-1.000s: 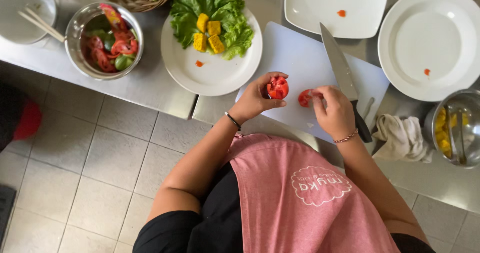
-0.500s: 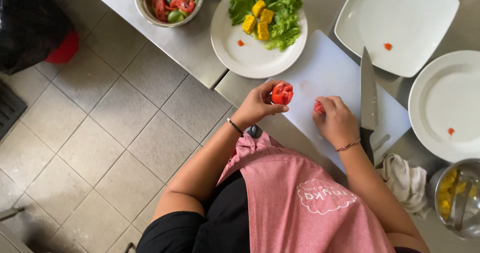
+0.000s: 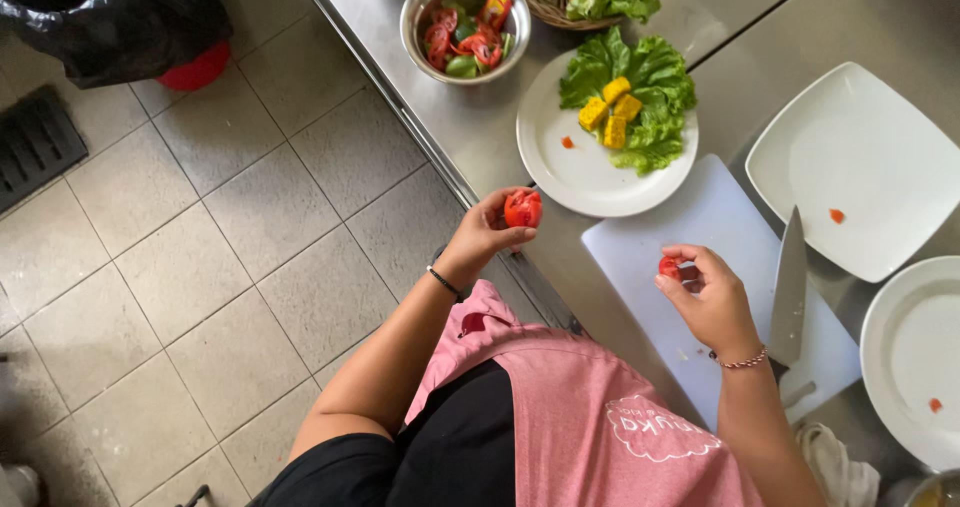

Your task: The person slices a tomato using a knife on a cutting board, then moves the sliced pieces into a metal bowl.

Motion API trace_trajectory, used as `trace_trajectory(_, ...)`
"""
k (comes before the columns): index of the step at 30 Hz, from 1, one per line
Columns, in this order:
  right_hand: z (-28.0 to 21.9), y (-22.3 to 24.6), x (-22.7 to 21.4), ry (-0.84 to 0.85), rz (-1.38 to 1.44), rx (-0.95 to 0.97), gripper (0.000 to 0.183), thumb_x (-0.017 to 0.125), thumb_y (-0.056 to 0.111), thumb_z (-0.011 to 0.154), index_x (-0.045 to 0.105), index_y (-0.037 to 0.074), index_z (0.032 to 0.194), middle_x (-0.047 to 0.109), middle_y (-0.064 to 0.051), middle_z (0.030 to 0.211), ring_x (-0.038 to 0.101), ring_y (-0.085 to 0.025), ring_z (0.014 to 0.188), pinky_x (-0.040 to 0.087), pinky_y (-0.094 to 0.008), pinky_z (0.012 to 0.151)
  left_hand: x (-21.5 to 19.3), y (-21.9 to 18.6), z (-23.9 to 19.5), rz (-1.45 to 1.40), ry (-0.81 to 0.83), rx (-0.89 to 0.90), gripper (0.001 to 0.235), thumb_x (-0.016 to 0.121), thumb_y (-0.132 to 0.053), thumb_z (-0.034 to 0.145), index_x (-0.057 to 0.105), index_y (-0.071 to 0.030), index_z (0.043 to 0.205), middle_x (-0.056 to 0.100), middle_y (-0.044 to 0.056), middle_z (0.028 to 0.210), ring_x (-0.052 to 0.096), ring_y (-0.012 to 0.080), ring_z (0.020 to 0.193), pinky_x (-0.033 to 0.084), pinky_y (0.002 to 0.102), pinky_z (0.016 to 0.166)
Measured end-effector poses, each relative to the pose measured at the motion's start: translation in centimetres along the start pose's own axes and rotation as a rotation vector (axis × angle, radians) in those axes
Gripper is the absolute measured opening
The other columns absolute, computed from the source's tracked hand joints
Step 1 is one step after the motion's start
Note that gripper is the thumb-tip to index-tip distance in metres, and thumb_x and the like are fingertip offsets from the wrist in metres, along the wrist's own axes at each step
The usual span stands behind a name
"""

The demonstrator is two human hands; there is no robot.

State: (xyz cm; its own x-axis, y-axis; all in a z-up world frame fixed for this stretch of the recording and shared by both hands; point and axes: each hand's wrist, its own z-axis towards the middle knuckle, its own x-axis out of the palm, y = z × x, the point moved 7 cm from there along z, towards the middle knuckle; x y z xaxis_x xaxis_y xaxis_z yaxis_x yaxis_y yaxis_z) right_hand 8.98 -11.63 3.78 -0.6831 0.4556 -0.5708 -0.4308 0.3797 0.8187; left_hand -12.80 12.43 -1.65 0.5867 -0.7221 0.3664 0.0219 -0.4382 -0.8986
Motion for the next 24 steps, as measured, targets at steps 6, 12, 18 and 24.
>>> trace_trajectory(6,8.9,9.1,7.2,0.048,0.032,-0.184,0.034,0.077,0.01,0.087,0.067,0.004,0.119,0.072,-0.007,0.11,0.072,-0.014,0.091,0.059,-0.028,0.078,-8.3,-4.8,2.9,-0.002,0.022,0.001,0.069,0.083,-0.002,0.078,0.057,-0.004,0.142,0.066,0.003,0.118,0.065,0.0085,0.092,0.058,0.024,0.072)
trace_trajectory(12,20.2,22.0,14.5,-0.002,-0.183,-0.359,0.034,0.078,0.014,0.088,0.067,0.01,0.12,0.066,-0.009,0.102,0.07,-0.022,0.087,0.057,-0.033,0.078,-15.8,-9.5,5.9,0.035,0.021,-0.005,0.073,0.083,-0.001,0.08,0.052,-0.005,0.145,0.067,0.003,0.118,0.065,0.0082,0.091,0.058,0.023,0.072)
trace_trajectory(18,27.9,24.9,18.5,-0.134,-0.52,-0.398,0.037,0.079,0.024,0.088,0.068,0.014,0.122,0.067,-0.012,0.112,0.068,-0.035,0.096,0.055,-0.046,0.083,-19.9,-11.0,9.0,-0.104,0.115,-0.019,0.065,0.081,0.007,0.08,0.049,-0.003,0.136,0.062,0.005,0.124,0.065,0.0097,0.104,0.059,0.025,0.082)
trace_trajectory(24,28.4,24.6,18.5,-0.163,-0.627,-0.385,0.049,0.081,0.031,0.084,0.067,0.014,0.129,0.068,-0.01,0.116,0.069,-0.035,0.102,0.054,-0.048,0.084,-19.7,-11.7,11.5,0.003,0.192,0.051,0.066,0.079,0.013,0.08,0.048,-0.004,0.136,0.057,0.006,0.133,0.062,0.0116,0.118,0.059,0.028,0.098)
